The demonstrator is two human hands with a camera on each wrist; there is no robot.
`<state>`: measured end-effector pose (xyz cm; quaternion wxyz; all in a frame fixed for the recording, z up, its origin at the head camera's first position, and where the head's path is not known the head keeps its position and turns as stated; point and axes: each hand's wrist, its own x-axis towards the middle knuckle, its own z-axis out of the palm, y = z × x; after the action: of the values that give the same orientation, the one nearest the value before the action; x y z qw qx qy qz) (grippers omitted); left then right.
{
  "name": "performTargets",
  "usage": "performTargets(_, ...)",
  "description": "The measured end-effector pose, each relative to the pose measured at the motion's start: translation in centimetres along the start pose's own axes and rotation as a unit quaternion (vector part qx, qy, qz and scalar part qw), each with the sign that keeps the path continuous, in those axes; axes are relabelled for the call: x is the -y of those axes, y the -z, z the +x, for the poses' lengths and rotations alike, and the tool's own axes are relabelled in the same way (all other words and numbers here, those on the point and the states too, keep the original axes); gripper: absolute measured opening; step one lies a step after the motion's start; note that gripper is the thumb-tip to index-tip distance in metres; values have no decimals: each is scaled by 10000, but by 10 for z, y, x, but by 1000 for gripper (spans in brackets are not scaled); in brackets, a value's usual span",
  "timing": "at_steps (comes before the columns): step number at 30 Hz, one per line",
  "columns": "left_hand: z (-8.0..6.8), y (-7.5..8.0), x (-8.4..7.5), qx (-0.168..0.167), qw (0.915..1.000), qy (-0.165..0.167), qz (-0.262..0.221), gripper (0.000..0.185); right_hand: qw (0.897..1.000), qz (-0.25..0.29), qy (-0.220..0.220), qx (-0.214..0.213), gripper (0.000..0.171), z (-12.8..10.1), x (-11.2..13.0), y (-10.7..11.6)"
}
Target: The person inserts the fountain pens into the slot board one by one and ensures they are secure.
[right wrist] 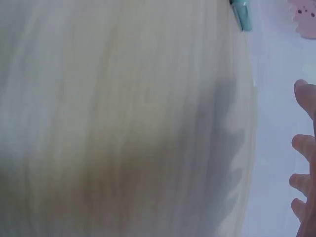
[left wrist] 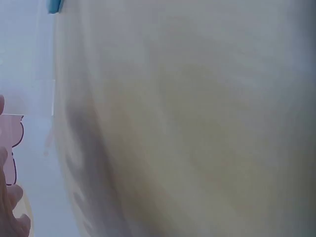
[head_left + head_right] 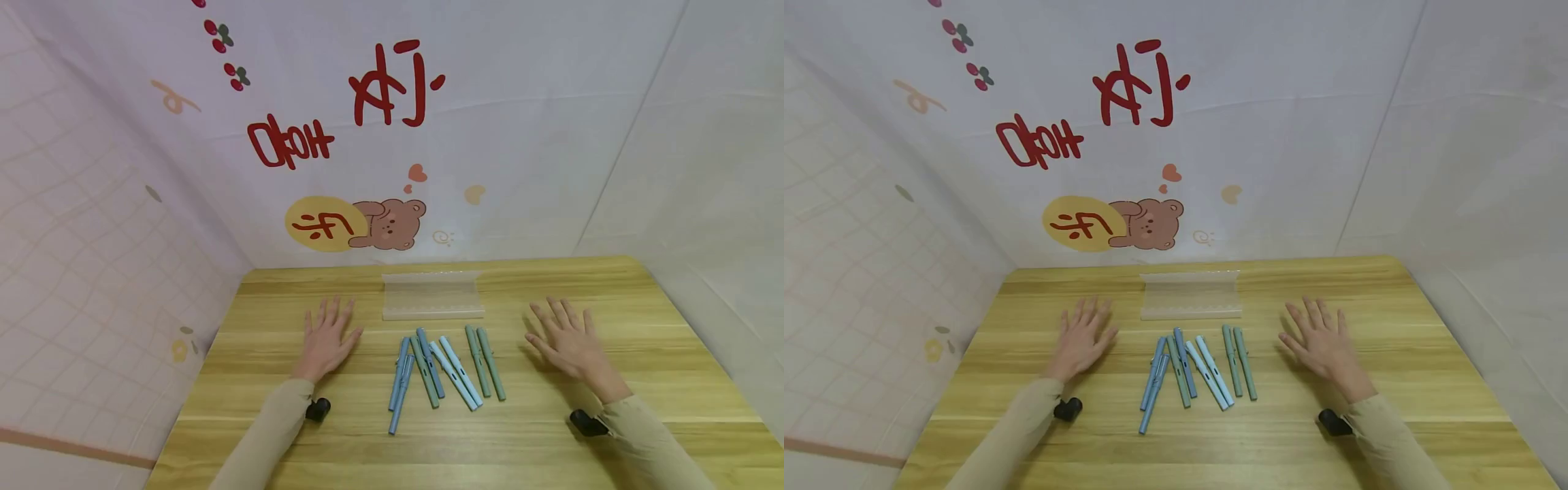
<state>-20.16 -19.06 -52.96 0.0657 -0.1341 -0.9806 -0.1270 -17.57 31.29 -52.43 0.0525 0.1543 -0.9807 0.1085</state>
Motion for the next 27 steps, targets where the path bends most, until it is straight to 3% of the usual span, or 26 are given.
performTargets(9, 36, -12, -11, -39, 9964, 37, -841, 70, 9961, 800, 367, -32, 60, 9, 30, -4)
performTargets(16, 60, -24, -19, -49, 9851, -159, -1710, 73, 9892, 1238, 774, -113, 55, 14, 48, -16)
performTargets(21, 70, -29, -21, 18, 9708, -223, -2387, 76, 9829, 1556, 975, -164, 53, 17, 57, -23)
performTargets(27, 80, -35, -21, 279, 9441, -445, -3253, 79, 9773, 1970, 775, 44, 53, 19, 65, -28)
